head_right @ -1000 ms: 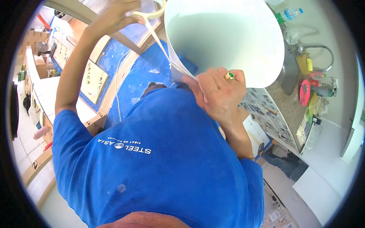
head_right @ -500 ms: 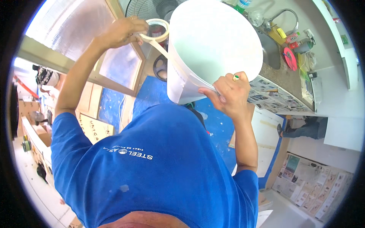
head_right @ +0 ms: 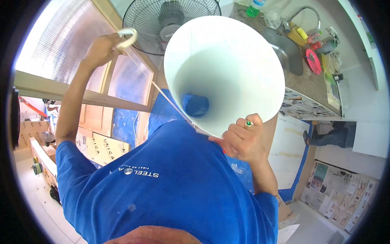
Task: The person rolls a white sheet into a funnel and applies masking tape to secure the edges and the body of the funnel. They wrap the tape around the circumference and press it down by hand to reinforce the structure.
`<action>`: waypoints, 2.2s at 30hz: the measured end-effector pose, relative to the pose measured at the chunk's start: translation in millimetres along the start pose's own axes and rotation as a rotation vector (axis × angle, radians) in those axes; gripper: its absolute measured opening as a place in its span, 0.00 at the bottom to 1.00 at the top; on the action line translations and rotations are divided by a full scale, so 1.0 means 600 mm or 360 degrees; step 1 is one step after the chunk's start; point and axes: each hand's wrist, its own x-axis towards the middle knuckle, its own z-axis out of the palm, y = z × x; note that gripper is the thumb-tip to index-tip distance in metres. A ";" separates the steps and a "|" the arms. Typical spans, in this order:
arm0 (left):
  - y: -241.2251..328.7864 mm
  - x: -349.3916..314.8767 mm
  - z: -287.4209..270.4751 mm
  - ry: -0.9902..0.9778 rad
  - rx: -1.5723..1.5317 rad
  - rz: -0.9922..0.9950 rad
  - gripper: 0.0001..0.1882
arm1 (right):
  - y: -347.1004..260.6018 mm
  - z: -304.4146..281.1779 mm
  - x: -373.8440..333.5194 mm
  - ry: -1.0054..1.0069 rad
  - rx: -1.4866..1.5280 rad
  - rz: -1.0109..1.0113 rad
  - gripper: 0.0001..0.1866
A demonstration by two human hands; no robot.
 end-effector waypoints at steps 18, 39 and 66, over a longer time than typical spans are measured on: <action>0.188 0.366 -0.051 -0.0907 -0.0037 0.0940 0.12 | -0.055 -0.019 -0.018 -0.0321 0.0247 -0.0107 0.14; 0.314 0.643 0.092 -0.1578 -0.1349 -0.0725 0.24 | 0.000 0.036 -0.007 0.0044 0.0524 -0.0277 0.07; 0.843 0.478 0.125 -0.1324 -0.1326 0.0353 0.21 | -0.032 0.111 0.108 0.0113 0.0270 0.0006 0.04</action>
